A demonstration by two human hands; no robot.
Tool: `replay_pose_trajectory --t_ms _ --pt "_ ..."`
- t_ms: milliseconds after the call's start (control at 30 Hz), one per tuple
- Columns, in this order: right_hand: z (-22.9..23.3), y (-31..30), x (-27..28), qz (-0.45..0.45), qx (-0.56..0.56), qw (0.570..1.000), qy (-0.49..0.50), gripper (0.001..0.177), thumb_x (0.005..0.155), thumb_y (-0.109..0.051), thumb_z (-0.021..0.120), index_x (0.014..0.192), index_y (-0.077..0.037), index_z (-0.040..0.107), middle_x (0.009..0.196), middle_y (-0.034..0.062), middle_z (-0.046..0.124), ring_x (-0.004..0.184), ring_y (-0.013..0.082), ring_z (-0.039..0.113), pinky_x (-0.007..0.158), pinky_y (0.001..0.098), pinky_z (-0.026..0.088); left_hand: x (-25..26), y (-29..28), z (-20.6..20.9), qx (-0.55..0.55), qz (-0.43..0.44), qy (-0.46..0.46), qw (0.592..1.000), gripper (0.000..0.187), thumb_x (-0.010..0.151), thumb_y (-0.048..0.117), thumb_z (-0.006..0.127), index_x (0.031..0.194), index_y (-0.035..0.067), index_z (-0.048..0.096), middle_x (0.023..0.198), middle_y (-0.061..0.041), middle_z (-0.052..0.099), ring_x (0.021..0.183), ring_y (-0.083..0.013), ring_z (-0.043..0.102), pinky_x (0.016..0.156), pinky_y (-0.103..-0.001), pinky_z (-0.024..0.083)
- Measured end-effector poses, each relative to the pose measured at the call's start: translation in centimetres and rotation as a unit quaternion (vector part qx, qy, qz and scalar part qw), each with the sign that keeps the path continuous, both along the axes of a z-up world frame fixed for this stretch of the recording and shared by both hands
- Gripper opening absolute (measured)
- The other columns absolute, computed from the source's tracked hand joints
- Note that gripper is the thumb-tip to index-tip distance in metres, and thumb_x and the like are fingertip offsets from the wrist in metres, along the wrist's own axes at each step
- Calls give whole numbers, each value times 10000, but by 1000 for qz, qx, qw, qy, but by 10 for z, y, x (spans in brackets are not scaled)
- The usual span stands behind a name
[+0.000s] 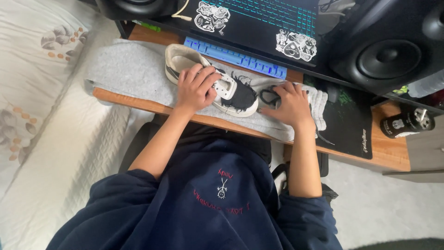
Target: Cleaning a sneaker by scrubbing the midsole with a tool and wiping it with a cloth.
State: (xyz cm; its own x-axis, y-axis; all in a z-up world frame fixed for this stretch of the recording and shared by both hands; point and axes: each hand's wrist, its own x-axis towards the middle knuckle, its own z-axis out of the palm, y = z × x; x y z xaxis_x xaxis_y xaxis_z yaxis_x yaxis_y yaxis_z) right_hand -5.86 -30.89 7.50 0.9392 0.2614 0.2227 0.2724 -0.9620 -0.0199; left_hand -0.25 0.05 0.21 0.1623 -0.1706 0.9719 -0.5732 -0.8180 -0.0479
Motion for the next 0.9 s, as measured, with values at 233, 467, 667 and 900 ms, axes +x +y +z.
replay_pose_trajectory --t_ms 233,467,667,900 --pt "-26 -21 28 10 6 999 -35 257 864 -399 784 1054 -226 778 1073 -26 703 1021 222 651 944 378 464 1 0 -1 -1 -3 -3 1000 295 903 298 438 1053 294 692 1061 65 642 1032 -179 589 814 -323 429" --pt "-23 -38 44 -17 97 993 -69 197 973 -318 739 1094 -162 747 957 62 738 962 316 686 849 462 536 2 0 -1 4 -1 -4 1000 301 892 293 447 1061 296 696 1064 67 646 1030 -181 590 817 -324 435" --pt "48 -57 30 36 320 914 -246 16 1045 41 694 1032 37 702 829 206 675 777 402 734 678 442 570 2 0 0 0 -4 -4 1000 311 892 287 437 1058 299 700 1061 71 646 1030 -177 587 815 -320 431" --pt "113 -114 23 94 553 786 -259 129 1199 -237 455 1171 -124 398 1076 196 690 846 292 751 709 351 606 -23 0 35 15 -10 29 999 294 859 166 453 954 203 729 1038 44 711 979 -194 603 702 -334 365"
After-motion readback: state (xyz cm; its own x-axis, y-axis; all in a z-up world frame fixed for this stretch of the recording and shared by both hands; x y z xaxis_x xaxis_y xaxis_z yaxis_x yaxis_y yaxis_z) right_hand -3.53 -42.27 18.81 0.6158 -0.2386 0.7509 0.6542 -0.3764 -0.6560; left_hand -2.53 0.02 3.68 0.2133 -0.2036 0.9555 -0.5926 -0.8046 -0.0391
